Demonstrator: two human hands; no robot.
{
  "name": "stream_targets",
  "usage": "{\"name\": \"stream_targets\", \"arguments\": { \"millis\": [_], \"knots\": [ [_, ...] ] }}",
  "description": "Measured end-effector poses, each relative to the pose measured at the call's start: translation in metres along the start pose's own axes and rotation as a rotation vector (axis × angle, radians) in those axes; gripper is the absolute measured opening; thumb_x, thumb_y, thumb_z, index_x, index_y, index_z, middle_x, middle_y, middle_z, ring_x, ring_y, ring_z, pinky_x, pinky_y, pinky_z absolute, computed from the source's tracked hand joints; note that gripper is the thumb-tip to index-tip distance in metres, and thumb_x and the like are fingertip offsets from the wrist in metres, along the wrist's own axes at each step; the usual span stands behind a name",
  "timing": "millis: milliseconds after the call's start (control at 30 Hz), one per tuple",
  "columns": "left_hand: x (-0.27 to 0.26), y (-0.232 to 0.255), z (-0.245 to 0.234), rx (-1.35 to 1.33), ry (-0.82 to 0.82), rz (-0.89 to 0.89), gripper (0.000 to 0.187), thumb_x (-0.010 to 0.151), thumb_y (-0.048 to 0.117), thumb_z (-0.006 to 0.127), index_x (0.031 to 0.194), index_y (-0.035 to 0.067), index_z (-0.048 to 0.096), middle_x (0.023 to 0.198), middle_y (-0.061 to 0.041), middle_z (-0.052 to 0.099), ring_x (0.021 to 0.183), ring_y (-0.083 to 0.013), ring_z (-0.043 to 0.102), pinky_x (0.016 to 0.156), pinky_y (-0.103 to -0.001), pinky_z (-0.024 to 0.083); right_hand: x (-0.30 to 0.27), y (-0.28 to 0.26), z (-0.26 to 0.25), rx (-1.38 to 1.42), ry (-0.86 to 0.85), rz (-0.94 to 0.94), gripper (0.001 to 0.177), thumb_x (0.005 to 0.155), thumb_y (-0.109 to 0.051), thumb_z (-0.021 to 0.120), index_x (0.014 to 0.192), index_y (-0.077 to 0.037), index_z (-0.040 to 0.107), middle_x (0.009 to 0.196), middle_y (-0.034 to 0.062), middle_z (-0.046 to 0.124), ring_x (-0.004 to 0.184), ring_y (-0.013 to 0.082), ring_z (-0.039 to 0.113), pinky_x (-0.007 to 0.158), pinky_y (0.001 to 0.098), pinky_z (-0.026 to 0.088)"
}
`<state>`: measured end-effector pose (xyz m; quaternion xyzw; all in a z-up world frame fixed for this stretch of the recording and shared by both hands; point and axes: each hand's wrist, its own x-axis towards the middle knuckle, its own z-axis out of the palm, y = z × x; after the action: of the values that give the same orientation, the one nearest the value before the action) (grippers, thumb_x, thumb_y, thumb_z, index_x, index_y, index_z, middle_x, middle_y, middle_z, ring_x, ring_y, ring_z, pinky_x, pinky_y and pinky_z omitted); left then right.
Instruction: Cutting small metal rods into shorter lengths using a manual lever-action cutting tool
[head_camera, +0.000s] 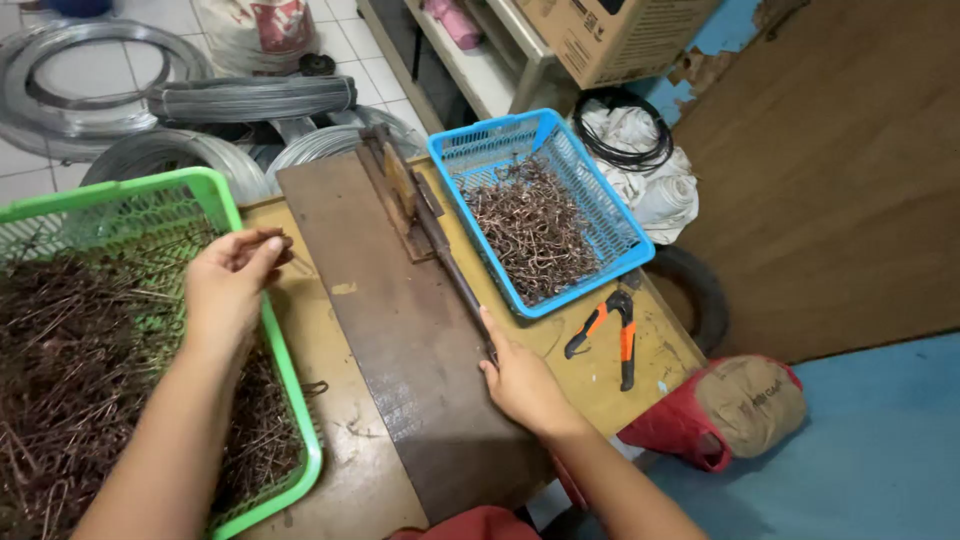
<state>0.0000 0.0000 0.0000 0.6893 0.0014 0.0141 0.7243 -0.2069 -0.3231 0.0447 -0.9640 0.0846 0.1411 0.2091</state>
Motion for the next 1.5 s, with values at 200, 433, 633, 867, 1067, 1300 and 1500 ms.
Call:
{"name": "stream_targets", "arguments": {
  "millis": [200,433,633,867,1067,1300,1500],
  "knots": [
    [0.078,-0.092,0.084,-0.373,0.118,-0.249,0.033,0.104,0.02,0.08,0.131,0.006,0.066,0.111,-0.009,0.068,0.098,-0.0247,0.08,0.088,-0.041,0.071,0.002,0.006,0.01,-0.014,0.029,0.017,0.084,0.104,-0.013,0.058,0.176,-0.027,0.016,0.126,0.0349,0.071,0.119,0.0542,0.07,0.102,0.0609,0.058],
    [0.107,-0.134,0.146,-0.488,0.214,-0.449,0.042,0.11,0.028,0.075,0.142,0.015,0.052,0.145,-0.021,0.06,0.125,-0.0393,0.075,0.107,-0.061,0.058,-0.001,0.004,-0.001,0.052,0.02,0.059,0.083,0.103,-0.013,0.058,0.175,-0.032,0.021,0.123,0.034,0.073,0.117,0.0538,0.071,0.1,0.061,0.058],
    [0.107,-0.153,0.151,-0.604,0.254,-0.419,0.034,0.11,0.025,0.074,0.134,0.017,0.052,0.132,-0.013,0.067,0.122,-0.0352,0.079,0.111,-0.057,0.055,0.0,0.008,-0.007,0.166,-0.016,0.068,0.085,0.101,-0.02,0.063,0.173,-0.041,0.022,0.123,0.0308,0.075,0.118,0.052,0.071,0.102,0.0606,0.057],
    [0.108,-0.16,0.155,-0.668,0.2,-0.456,0.026,0.109,0.022,0.073,0.121,0.017,0.051,0.12,-0.009,0.067,0.119,-0.0344,0.079,0.115,-0.06,0.05,-0.005,0.008,-0.028,0.223,-0.122,0.043,0.094,0.096,-0.022,0.069,0.173,-0.043,0.02,0.135,0.0299,0.071,0.127,0.0521,0.066,0.109,0.0595,0.055],
    [0.109,-0.167,0.165,-0.717,0.218,-0.5,0.027,0.104,0.013,0.075,0.104,0.021,0.049,0.1,-0.005,0.078,0.099,-0.025,0.085,0.086,-0.04,0.07,-0.014,-0.014,-0.061,0.219,-0.153,0.029,0.09,0.098,-0.024,0.061,0.175,-0.041,0.017,0.146,0.02,0.066,0.125,0.0441,0.066,0.099,0.0391,0.048],
    [0.115,-0.183,0.19,-0.831,0.16,-0.467,0.025,0.103,0.009,0.074,0.1,0.016,0.05,0.1,-0.018,0.078,0.102,-0.0311,0.082,0.093,-0.046,0.07,-0.023,-0.041,-0.106,0.165,-0.195,0.135,0.089,0.101,-0.029,0.062,0.176,-0.046,0.017,0.147,0.0257,0.061,0.132,0.0429,0.061,0.105,0.0416,0.048],
    [0.109,-0.165,0.198,-0.774,0.201,-0.53,0.022,0.099,0.013,0.079,0.105,0.012,0.058,0.1,-0.012,0.08,0.097,-0.0225,0.082,0.093,-0.038,0.07,-0.015,-0.02,-0.064,0.162,-0.173,0.083,0.09,0.1,-0.025,0.06,0.176,-0.041,0.015,0.118,0.0249,0.074,0.111,0.0427,0.071,0.093,0.0406,0.051]
  ]
}}
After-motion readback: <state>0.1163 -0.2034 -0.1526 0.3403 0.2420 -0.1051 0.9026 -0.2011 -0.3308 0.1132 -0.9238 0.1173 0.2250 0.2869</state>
